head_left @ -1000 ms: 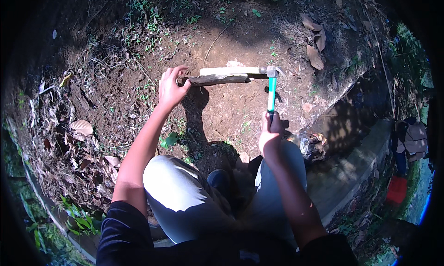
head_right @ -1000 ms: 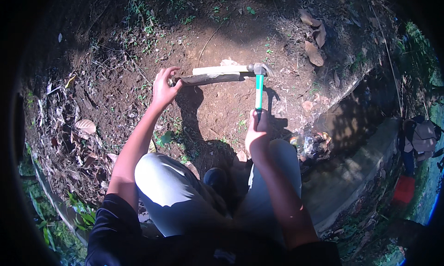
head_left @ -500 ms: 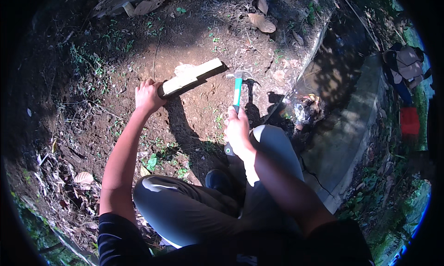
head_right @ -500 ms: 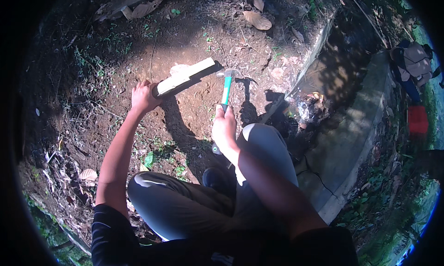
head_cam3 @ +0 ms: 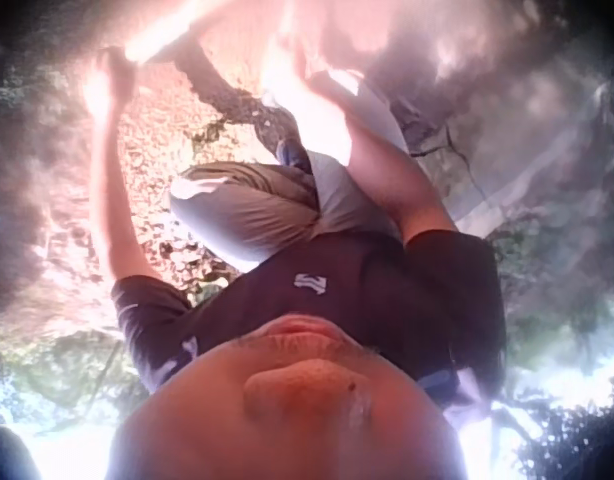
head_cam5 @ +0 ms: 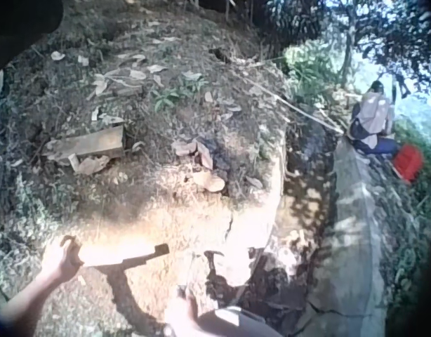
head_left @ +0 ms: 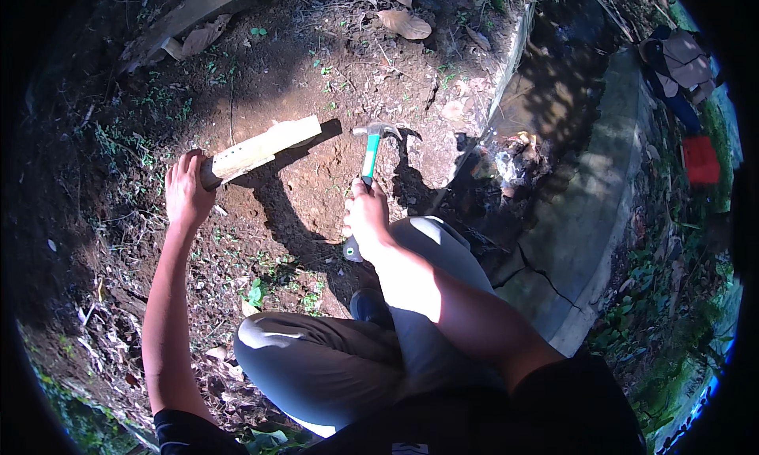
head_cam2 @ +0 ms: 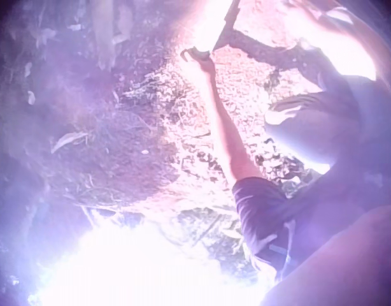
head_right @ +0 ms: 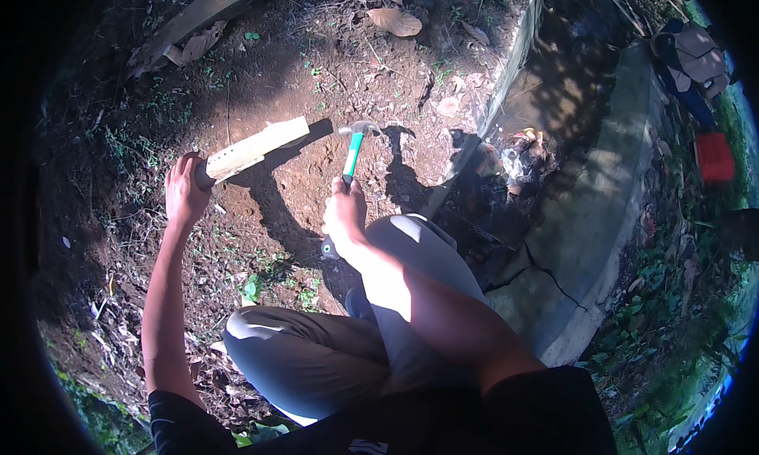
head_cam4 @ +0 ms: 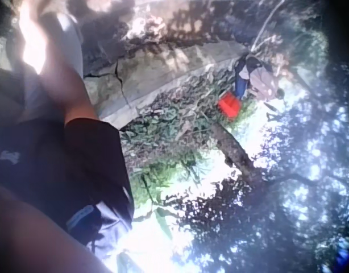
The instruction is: The person uses a hammer to split a piece of wood on the ground. They repeatedly strike the wood with the hammer, repositioning it as needed, and eventually split it into smaller pieces.
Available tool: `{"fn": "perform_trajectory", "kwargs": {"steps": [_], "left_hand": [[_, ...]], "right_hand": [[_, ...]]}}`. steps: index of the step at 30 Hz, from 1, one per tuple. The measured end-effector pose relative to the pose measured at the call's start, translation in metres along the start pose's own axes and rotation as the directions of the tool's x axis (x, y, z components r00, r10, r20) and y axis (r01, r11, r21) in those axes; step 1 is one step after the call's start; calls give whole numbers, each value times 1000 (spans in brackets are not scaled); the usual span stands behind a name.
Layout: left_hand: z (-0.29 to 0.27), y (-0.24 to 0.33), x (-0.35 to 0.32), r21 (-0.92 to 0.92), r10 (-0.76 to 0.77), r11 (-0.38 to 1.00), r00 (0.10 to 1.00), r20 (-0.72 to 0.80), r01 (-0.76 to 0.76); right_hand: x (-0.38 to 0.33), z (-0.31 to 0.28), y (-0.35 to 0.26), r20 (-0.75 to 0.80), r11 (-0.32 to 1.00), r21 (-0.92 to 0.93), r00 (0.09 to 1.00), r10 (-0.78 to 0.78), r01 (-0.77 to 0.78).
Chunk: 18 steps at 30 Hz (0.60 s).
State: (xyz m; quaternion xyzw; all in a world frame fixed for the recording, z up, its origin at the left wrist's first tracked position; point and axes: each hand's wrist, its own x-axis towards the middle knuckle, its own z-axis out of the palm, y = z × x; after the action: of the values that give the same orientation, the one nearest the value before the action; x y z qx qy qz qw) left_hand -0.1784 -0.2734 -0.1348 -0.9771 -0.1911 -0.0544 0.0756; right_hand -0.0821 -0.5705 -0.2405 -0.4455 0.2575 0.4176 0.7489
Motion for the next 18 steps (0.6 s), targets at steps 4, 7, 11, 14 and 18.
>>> {"fn": "perform_trajectory", "kwargs": {"steps": [4,7,11,14,18], "left_hand": [[-14,-25,-7,-59,-75,995,995,66,79],[-27,-22,-15,-151,-158,973,979,127,177],[-58,-42,-67,-186,-319,900,888,331,393],[-92,-45,-108,-216,-359,863,856,372,456],[-145,-56,-166,-149,-441,808,752,490,570]], "right_hand": [[-8,11,33,-82,987,154,995,53,-40],[-23,-14,77,-65,978,183,992,113,-99],[-77,-22,92,32,948,209,971,239,-240],[-163,5,-1,-162,956,105,943,290,-276],[-234,-45,-100,-226,918,-158,919,324,-362]]}}
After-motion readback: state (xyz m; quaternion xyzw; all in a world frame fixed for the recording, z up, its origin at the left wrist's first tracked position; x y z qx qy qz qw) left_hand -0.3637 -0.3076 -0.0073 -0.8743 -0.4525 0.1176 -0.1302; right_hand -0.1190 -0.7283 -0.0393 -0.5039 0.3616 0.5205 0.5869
